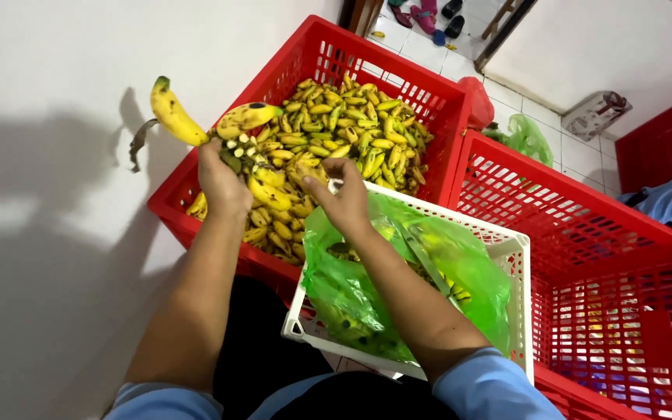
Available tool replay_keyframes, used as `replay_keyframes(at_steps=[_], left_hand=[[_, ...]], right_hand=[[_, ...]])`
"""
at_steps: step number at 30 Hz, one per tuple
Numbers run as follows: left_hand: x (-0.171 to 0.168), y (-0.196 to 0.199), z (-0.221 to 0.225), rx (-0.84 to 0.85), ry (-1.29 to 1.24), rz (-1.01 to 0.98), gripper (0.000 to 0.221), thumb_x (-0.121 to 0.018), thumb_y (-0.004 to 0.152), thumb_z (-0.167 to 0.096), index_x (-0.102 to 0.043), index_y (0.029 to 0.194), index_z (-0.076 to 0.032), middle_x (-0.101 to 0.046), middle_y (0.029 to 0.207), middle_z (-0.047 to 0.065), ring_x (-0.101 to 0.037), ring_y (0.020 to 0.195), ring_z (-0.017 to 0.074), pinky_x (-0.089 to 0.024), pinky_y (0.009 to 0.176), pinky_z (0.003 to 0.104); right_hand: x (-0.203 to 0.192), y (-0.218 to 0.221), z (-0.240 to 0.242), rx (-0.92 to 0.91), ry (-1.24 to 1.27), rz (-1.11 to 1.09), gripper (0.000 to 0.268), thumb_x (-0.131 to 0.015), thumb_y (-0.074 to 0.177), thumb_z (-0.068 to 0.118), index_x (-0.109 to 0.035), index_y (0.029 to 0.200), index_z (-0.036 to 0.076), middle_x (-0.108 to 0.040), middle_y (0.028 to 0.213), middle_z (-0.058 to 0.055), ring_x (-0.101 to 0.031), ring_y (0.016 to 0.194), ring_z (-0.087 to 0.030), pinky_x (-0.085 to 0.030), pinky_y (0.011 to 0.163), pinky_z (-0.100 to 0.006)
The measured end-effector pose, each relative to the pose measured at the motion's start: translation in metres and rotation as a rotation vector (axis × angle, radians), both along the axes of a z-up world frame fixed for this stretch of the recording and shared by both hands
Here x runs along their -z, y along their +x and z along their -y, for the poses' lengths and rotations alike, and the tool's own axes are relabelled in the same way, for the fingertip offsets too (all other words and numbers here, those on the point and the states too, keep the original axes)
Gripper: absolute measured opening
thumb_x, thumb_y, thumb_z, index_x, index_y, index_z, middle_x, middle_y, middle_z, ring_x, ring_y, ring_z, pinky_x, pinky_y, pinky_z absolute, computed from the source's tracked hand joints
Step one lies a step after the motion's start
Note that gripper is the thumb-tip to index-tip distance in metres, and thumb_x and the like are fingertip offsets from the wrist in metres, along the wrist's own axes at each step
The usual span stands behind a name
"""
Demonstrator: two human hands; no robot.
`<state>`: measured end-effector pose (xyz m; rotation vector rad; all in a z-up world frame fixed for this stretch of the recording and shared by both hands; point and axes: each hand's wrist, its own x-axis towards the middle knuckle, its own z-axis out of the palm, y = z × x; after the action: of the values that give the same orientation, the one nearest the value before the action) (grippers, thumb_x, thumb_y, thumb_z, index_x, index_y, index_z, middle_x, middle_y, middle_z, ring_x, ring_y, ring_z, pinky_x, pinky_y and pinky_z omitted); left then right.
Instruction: The person is separating bunches of bananas using a knife and placing the individual bananas or smaller clusters into a plastic bag.
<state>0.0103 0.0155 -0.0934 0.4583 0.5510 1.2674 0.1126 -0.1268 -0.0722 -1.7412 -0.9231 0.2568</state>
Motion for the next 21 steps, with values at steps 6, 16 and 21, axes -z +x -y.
replay_keyframes(at_steps=[6, 16, 21], left_hand=[[-0.040, -0.010, 0.016, 0.193, -0.056, 0.268, 0.037, -0.052, 0.079, -0.040, -0.061, 0.081, -0.004, -0.064, 0.074, 0.017, -0.065, 0.067, 0.0276, -0.055, 0.061, 0.037], [-0.049, -0.015, 0.047, -0.100, 0.346, -0.199, 0.026, -0.039, 0.088, -0.021, -0.050, 0.107, -0.007, -0.054, 0.102, 0.010, -0.056, 0.098, 0.0242, -0.047, 0.092, 0.039], [-0.044, -0.022, 0.046, -0.270, 0.645, -0.439, 0.028, -0.032, 0.098, -0.012, -0.039, 0.124, -0.004, -0.042, 0.111, 0.012, -0.045, 0.103, 0.0242, -0.035, 0.099, 0.044]], right_hand=[[-0.046, -0.046, 0.016, -0.526, 0.102, -0.743, 0.092, -0.070, 0.076, 0.037, -0.015, 0.143, 0.004, -0.013, 0.136, -0.042, -0.021, 0.128, -0.057, -0.034, 0.098, -0.064], [-0.006, -0.063, 0.012, -0.215, 0.250, -0.597, 0.070, -0.074, 0.076, 0.006, -0.030, 0.130, 0.008, -0.050, 0.102, -0.021, -0.061, 0.093, -0.027, -0.059, 0.067, -0.032], [-0.008, -0.072, 0.016, -0.194, 0.285, -0.589, 0.067, -0.073, 0.076, 0.007, -0.032, 0.129, 0.010, -0.050, 0.107, -0.023, -0.061, 0.092, -0.028, -0.060, 0.065, -0.033]])
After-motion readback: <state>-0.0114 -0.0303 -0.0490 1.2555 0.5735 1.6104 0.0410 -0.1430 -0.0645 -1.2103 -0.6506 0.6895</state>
